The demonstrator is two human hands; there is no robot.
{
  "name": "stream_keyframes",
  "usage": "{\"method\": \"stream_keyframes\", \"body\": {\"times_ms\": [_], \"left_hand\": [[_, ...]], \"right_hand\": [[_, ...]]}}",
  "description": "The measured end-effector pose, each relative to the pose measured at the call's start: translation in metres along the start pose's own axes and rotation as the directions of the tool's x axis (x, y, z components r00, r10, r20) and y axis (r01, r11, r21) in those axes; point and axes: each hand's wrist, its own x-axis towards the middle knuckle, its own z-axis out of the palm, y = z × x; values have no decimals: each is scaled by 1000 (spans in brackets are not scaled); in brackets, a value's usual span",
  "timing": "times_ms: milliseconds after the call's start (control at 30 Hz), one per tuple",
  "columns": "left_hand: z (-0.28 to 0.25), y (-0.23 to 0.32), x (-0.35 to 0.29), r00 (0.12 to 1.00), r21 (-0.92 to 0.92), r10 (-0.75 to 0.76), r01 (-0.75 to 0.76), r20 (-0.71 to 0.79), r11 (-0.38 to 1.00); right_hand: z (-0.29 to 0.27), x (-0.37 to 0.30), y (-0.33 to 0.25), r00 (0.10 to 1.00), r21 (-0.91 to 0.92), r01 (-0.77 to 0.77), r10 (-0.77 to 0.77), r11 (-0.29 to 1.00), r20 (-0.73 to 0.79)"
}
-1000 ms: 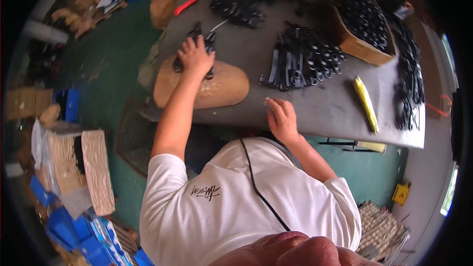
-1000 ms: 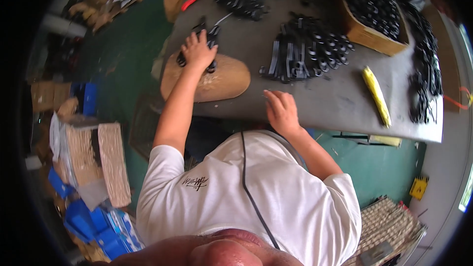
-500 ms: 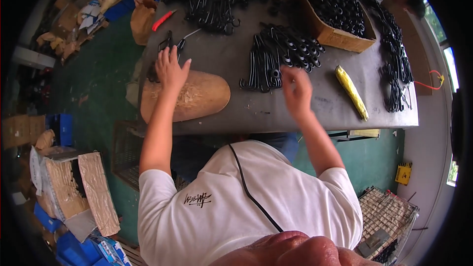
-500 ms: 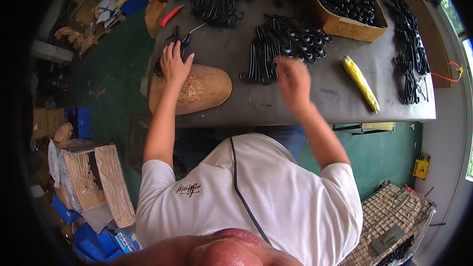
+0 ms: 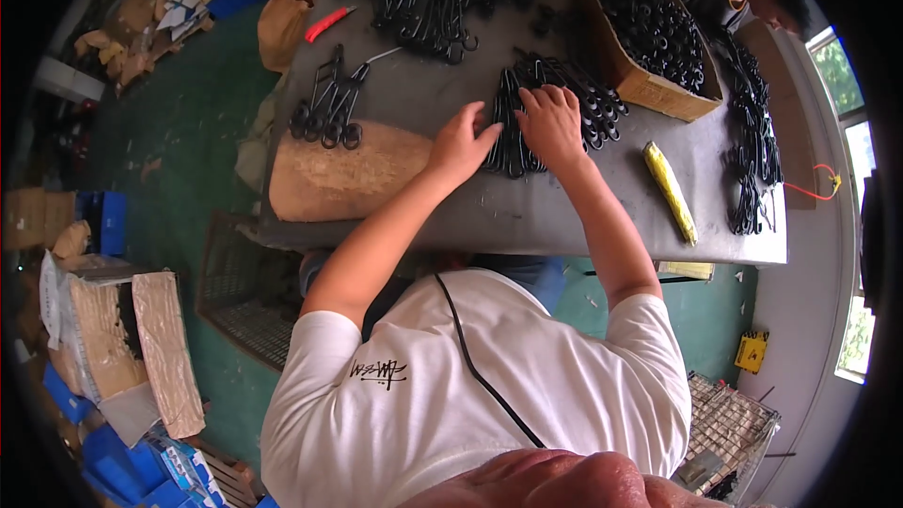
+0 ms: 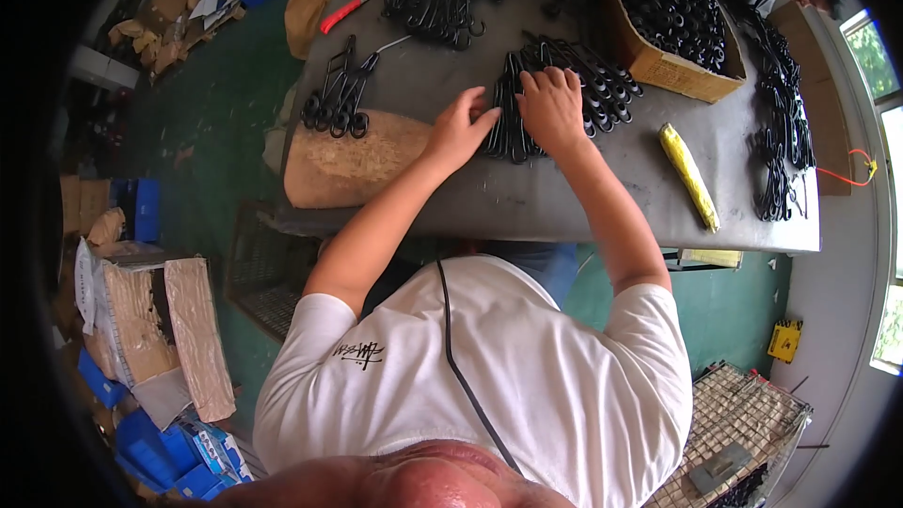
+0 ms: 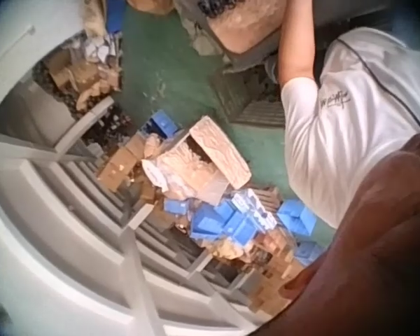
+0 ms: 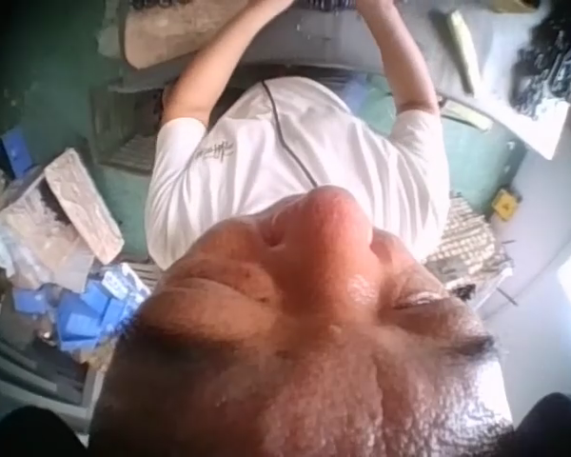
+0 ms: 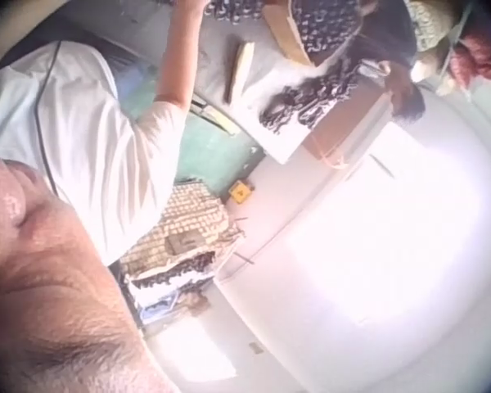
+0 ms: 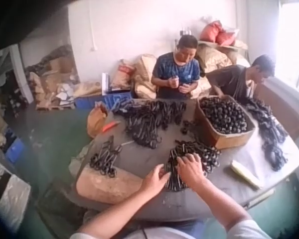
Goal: Manual assembly of components by attaching plastic caps to metal hooks at a workbench.
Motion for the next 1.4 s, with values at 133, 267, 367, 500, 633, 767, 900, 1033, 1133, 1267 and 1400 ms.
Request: {"method": "stream_keyframes", "body": {"times_ms": [133, 267, 367, 500, 633, 767, 900, 1033, 1133, 1267, 1400], "left_hand": [[28, 3, 21, 960, 76, -241, 232, 144, 970], [32, -9, 26, 938, 63, -259, 251, 230, 966], [23, -25, 27, 938, -17, -235, 247, 256, 969], [-4, -23, 19, 941, 106, -237, 218, 239, 970], [-25, -25, 20, 950, 192, -258, 225, 173, 955], [-15, -20, 14, 970, 319, -232, 199, 67, 926], [-13, -9, 6, 975, 225, -184, 154, 121, 962], [-15, -24, 9, 941, -33, -256, 270, 220, 962], [-4, -42, 11, 912, -327, -304, 386, 273, 863], [0, -47, 11, 902, -420, -267, 400, 341, 815], [-4, -35, 8, 938, -216, -216, 278, 270, 936]], "right_hand": [[-4, -1, -4, 999, -15, -24, 25, 1000, 38], [5, 1, 0, 998, -15, -45, 45, 999, 39], [6, 6, -9, 997, 0, -78, 78, 997, 26], [2, 6, -25, 999, 174, -38, 31, 984, 45], [3, 11, -45, 989, 210, -120, 98, 970, 110], [24, 8, -40, 958, 329, -285, 267, 900, 101], [14, 13, -38, 909, 501, -164, 327, 849, -256], [-13, 22, -58, 878, 741, -205, 455, 639, -150], [7, 27, -48, 847, 957, -249, 512, 149, 141], [15, 34, -14, 765, 911, -276, 503, -307, 401], [50, 41, 21, 636, 831, -33, 630, -555, 446]]}}
